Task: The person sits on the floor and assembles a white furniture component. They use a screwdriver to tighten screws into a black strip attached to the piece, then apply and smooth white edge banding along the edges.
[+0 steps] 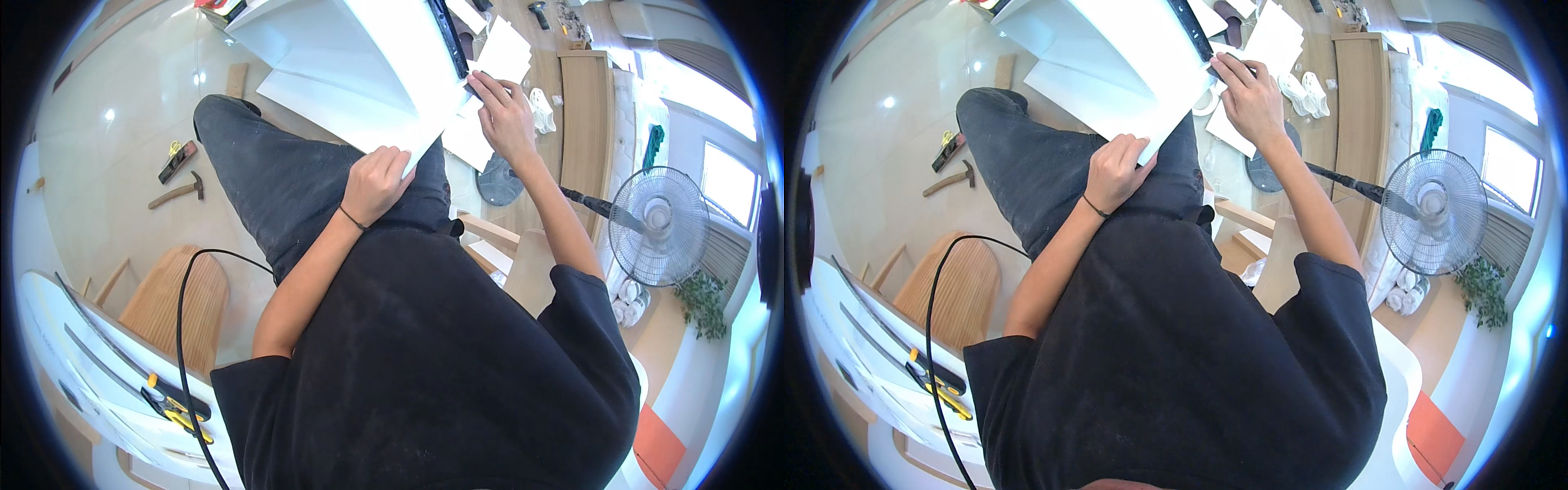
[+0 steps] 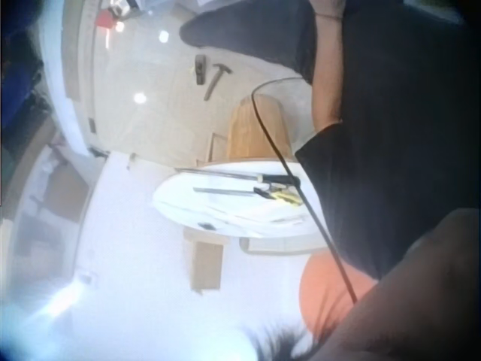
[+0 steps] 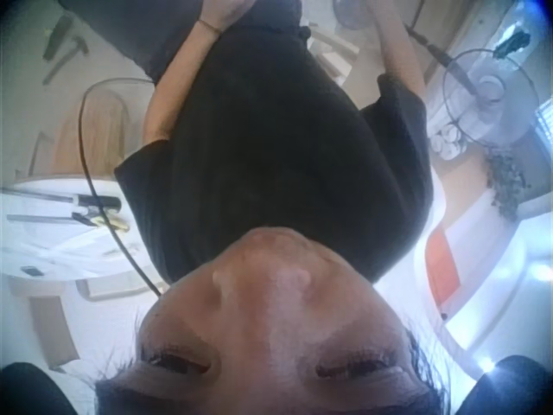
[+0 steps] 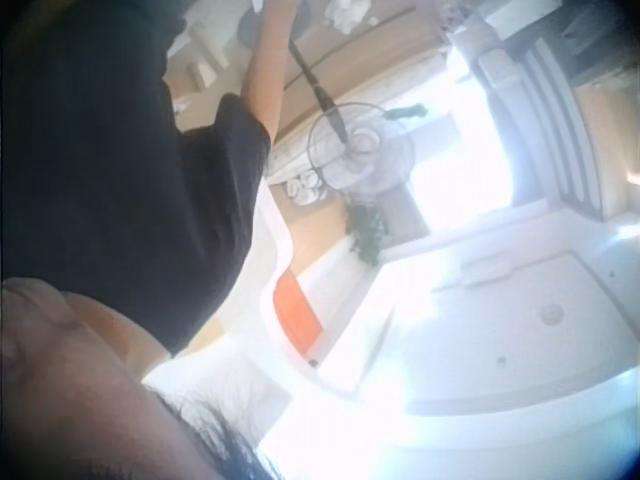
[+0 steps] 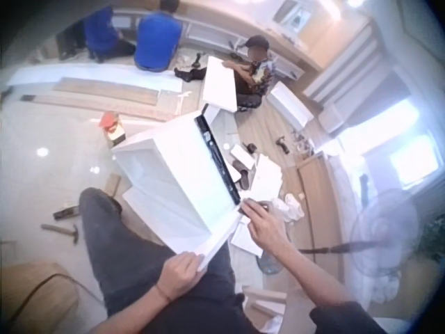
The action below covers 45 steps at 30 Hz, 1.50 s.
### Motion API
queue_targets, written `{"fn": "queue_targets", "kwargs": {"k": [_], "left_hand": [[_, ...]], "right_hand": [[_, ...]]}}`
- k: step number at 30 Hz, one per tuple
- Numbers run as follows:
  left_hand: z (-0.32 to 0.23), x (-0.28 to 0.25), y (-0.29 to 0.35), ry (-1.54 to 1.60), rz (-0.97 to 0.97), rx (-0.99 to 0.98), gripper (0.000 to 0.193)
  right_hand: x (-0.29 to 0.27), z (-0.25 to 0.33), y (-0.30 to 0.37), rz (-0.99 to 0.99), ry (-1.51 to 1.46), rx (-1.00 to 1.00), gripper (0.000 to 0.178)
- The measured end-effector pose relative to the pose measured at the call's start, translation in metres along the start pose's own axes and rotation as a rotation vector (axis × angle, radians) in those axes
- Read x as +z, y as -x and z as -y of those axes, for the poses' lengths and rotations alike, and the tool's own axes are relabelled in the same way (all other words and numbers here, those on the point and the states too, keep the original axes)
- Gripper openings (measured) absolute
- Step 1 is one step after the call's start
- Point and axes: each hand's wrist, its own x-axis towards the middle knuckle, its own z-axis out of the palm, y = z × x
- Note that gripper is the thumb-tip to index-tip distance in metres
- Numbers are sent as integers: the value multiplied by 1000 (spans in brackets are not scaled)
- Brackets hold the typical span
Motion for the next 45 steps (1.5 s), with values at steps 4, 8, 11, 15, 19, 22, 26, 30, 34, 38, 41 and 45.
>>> {"fn": "queue_targets", "kwargs": {"k": [4,8,11,15,19,22,26,30,34,38,41,45], "left_hand": [[0,-2,2,-100,19,-249,62],[6,4,4,-102,149,-280,76],[11,10,6,-139,214,-296,79],[13,12,9,-158,290,-297,80],[12,11,9,-153,282,-305,81],[12,10,9,-143,305,-309,85],[12,9,10,-166,292,-306,81],[12,10,9,-167,297,-288,80],[13,9,10,-164,289,-295,80],[13,10,10,-168,290,-290,81],[13,10,11,-161,268,-305,84],[13,10,12,-155,285,-303,83]], "right_hand": [[0,10,8,43,-32,-338,50],[4,11,15,19,1,-58,52],[7,15,22,41,-37,-383,50],[8,20,27,32,-36,-54,56],[4,25,30,54,-38,-373,50],[1,26,26,82,32,-163,51],[-2,30,24,50,6,-385,48],[-3,33,24,3,111,-47,50],[-3,32,27,2,-28,-346,49],[-1,34,29,52,76,-164,48],[1,42,30,72,13,-222,47],[-3,59,31,44,-6,-127,48]]}}
